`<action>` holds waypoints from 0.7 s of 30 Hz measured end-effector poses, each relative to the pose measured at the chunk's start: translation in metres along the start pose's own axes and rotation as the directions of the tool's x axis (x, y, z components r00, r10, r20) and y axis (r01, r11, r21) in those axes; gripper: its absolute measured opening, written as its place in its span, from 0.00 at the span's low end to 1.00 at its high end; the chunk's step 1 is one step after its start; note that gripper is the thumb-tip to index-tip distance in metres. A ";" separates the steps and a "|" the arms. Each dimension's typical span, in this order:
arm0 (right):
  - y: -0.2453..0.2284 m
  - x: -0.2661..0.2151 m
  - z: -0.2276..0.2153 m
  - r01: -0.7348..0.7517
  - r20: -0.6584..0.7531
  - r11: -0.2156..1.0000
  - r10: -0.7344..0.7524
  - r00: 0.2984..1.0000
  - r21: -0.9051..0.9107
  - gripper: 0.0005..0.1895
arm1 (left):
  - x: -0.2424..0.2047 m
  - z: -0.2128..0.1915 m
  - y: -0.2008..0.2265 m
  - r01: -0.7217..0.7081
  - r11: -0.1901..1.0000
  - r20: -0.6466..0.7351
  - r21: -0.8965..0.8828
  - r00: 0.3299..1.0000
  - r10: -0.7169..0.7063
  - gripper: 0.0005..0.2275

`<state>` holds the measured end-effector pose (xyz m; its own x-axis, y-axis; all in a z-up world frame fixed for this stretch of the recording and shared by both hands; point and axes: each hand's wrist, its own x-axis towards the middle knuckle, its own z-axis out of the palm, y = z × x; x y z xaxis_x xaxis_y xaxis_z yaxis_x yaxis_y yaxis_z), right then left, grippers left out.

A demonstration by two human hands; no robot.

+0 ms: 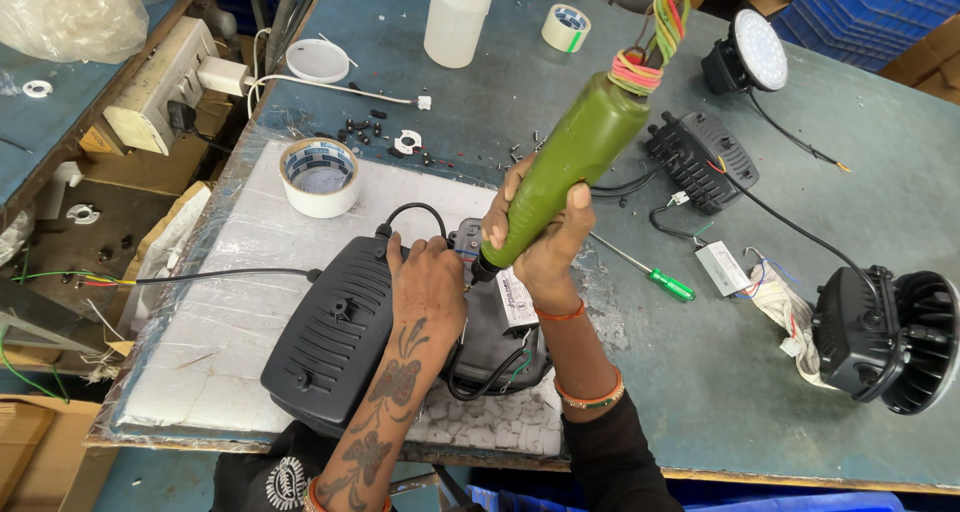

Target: The person assembles an electronic device by connecting wires inside a black plastic housing, using a green heat gun to seal connections, and securing the cover with screws. The person handles a power supply unit, wires, and screws throughout the process.

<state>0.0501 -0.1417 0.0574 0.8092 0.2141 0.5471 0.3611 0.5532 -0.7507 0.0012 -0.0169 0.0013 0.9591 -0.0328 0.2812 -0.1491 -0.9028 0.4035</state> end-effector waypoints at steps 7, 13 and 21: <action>0.000 0.000 0.001 -0.007 -0.009 1.000 0.007 1.000 -0.014 0.38 | 0.000 0.001 0.000 0.007 1.000 -0.017 -0.003 1.000 -0.007 0.04; 0.000 0.000 0.001 -0.039 0.036 0.999 0.039 0.999 -0.006 0.38 | -0.001 -0.001 0.002 0.007 1.000 0.011 0.027 1.000 -0.007 0.05; 0.007 -0.003 0.001 -0.028 0.039 0.999 0.030 0.999 -0.034 0.40 | 0.001 -0.001 0.003 0.014 0.998 0.030 0.061 0.999 -0.015 0.05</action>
<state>0.0491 -0.1376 0.0511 0.8008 0.2619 0.5387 0.3538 0.5189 -0.7782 0.0014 -0.0193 0.0042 0.9681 -0.0318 0.2484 -0.1212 -0.9276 0.3534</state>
